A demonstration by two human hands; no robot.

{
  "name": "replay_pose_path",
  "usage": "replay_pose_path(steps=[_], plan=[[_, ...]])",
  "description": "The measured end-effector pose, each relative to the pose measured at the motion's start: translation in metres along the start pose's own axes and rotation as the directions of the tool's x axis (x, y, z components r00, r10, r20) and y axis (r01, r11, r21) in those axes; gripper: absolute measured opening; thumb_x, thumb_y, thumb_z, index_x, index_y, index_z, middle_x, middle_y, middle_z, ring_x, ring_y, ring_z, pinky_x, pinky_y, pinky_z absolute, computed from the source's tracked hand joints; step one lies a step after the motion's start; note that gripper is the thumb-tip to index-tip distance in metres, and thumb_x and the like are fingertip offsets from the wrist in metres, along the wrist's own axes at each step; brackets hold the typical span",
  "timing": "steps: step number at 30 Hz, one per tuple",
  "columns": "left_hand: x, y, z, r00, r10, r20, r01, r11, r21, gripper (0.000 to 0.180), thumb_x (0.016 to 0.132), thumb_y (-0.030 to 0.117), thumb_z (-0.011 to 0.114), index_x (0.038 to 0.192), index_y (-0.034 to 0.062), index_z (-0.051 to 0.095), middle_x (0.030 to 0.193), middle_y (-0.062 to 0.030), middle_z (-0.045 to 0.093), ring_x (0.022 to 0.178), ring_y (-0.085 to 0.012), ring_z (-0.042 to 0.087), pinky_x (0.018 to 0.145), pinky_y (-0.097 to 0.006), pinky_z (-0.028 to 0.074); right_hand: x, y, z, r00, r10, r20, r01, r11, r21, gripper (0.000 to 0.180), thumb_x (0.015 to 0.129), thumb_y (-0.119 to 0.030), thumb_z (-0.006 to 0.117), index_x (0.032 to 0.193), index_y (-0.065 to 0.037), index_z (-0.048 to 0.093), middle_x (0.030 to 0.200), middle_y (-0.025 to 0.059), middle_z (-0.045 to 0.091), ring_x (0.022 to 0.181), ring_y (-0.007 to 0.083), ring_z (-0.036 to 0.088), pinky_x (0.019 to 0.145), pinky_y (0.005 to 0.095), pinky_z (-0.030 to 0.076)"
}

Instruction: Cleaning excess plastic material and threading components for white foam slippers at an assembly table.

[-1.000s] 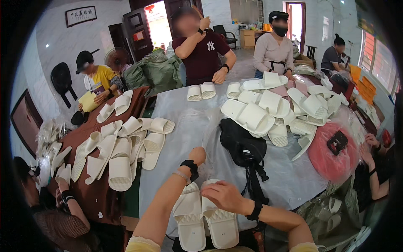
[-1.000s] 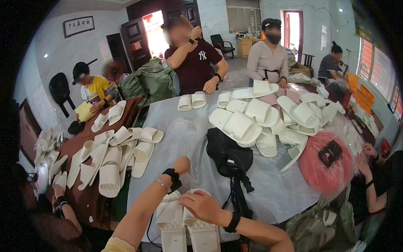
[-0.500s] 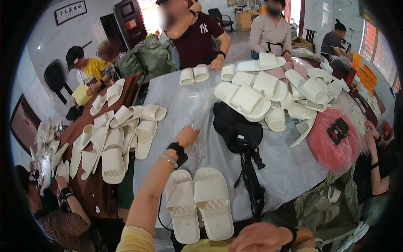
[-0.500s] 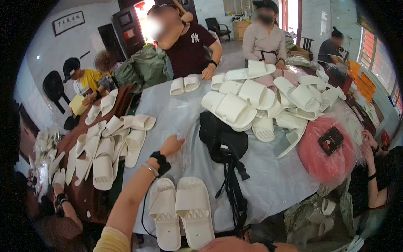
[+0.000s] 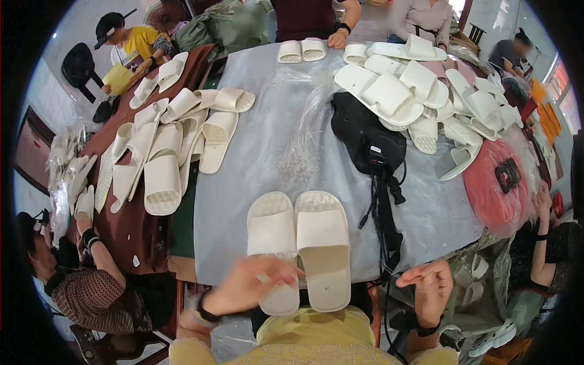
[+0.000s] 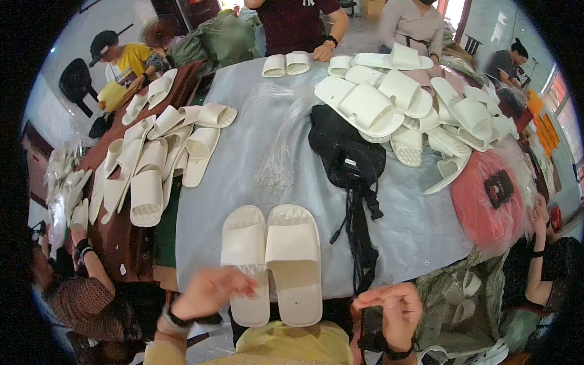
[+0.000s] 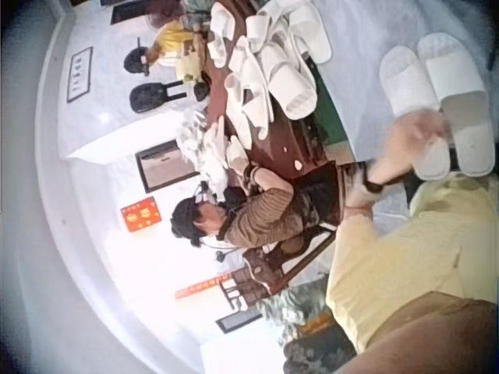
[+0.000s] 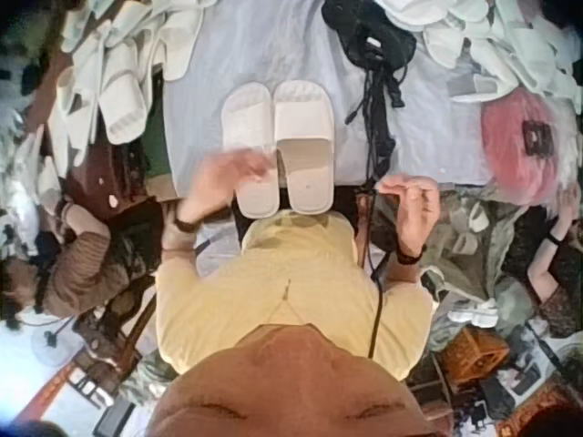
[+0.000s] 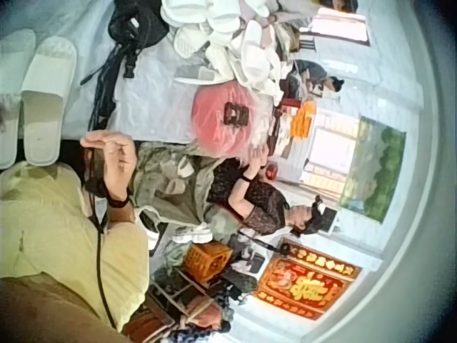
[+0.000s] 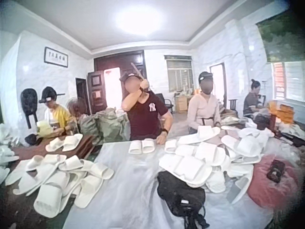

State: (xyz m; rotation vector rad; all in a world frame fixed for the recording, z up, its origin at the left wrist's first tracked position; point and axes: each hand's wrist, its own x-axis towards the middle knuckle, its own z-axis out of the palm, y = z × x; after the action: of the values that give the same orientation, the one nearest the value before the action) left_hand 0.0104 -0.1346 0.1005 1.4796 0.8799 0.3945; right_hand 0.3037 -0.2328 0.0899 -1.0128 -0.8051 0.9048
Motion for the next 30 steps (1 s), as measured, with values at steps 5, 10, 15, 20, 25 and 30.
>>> replay_pose_path(steps=[5,10,15,20,25,30], plan=[[0.009,-0.022,0.067,0.979,-0.111,0.169,0.202,0.607,-0.769,0.044,0.095,0.032,0.035,0.124,-0.0007,0.038,0.116,-0.0080,0.052,0.103,-0.0174,0.053,0.086,-0.028,0.042,-0.011,0.007,0.006,0.762,0.377,0.527,-0.314,0.926,-0.209,0.017,0.090,-0.010,0.044,0.090,0.007,0.049,0.087,0.0194,0.063,0.076,0.0190,0.063,0.063,0.0286,0.051],[0.011,-0.021,0.019,0.922,-0.150,-0.357,-0.254,0.462,-0.850,0.035,0.094,0.032,0.036,0.113,0.0036,0.044,0.068,0.0041,0.042,0.055,-0.0079,0.043,0.055,-0.022,0.037,-0.015,0.015,0.011,0.316,0.532,0.786,-0.104,0.843,-0.528,0.014,0.086,-0.012,0.055,0.093,-0.001,0.061,0.082,0.0064,0.065,0.069,0.0099,0.060,0.060,0.0222,0.047],[-0.019,-0.036,-0.020,0.601,-0.221,-0.768,-0.402,0.746,-0.530,0.031,0.094,0.032,0.037,0.103,0.0043,0.048,0.062,0.0059,0.030,0.048,-0.0043,0.028,0.044,-0.018,0.024,-0.011,0.021,0.009,0.184,0.749,0.637,-0.277,0.661,-0.697,0.016,0.087,-0.014,0.054,0.093,-0.002,0.060,0.078,0.0055,0.063,0.068,0.0101,0.059,0.060,0.0229,0.047],[-0.035,-0.053,0.019,0.758,-0.298,-0.580,0.004,0.892,-0.453,0.033,0.094,0.033,0.035,0.098,0.0033,0.048,0.064,0.0052,0.033,0.051,-0.0042,0.026,0.045,-0.019,0.024,-0.008,0.040,0.005,0.393,0.787,0.476,-0.519,0.617,-0.591,0.017,0.089,-0.014,0.050,0.094,0.000,0.055,0.071,0.0013,0.056,0.063,0.0068,0.053,0.058,0.0203,0.043],[-0.032,-0.064,0.040,0.939,-0.312,-0.147,0.161,0.774,-0.613,0.026,0.095,0.024,0.034,0.098,0.0029,0.049,0.068,0.0041,0.031,0.057,-0.0053,0.028,0.051,-0.019,0.024,0.004,0.049,0.017,0.586,0.739,0.332,-0.589,0.670,-0.452,0.014,0.088,-0.012,0.050,0.093,0.001,0.055,0.073,0.0017,0.054,0.061,0.0064,0.048,0.055,0.0201,0.039],[-0.026,-0.059,0.042,0.950,-0.290,-0.116,0.188,0.828,-0.527,0.025,0.096,0.019,0.033,0.105,0.0015,0.048,0.068,0.0034,0.032,0.058,-0.0053,0.029,0.051,-0.019,0.026,0.010,0.052,0.037,0.696,0.627,0.351,-0.534,0.778,-0.331,0.015,0.087,-0.010,0.053,0.095,0.002,0.056,0.075,0.0027,0.056,0.063,0.0059,0.049,0.056,0.0188,0.040]])
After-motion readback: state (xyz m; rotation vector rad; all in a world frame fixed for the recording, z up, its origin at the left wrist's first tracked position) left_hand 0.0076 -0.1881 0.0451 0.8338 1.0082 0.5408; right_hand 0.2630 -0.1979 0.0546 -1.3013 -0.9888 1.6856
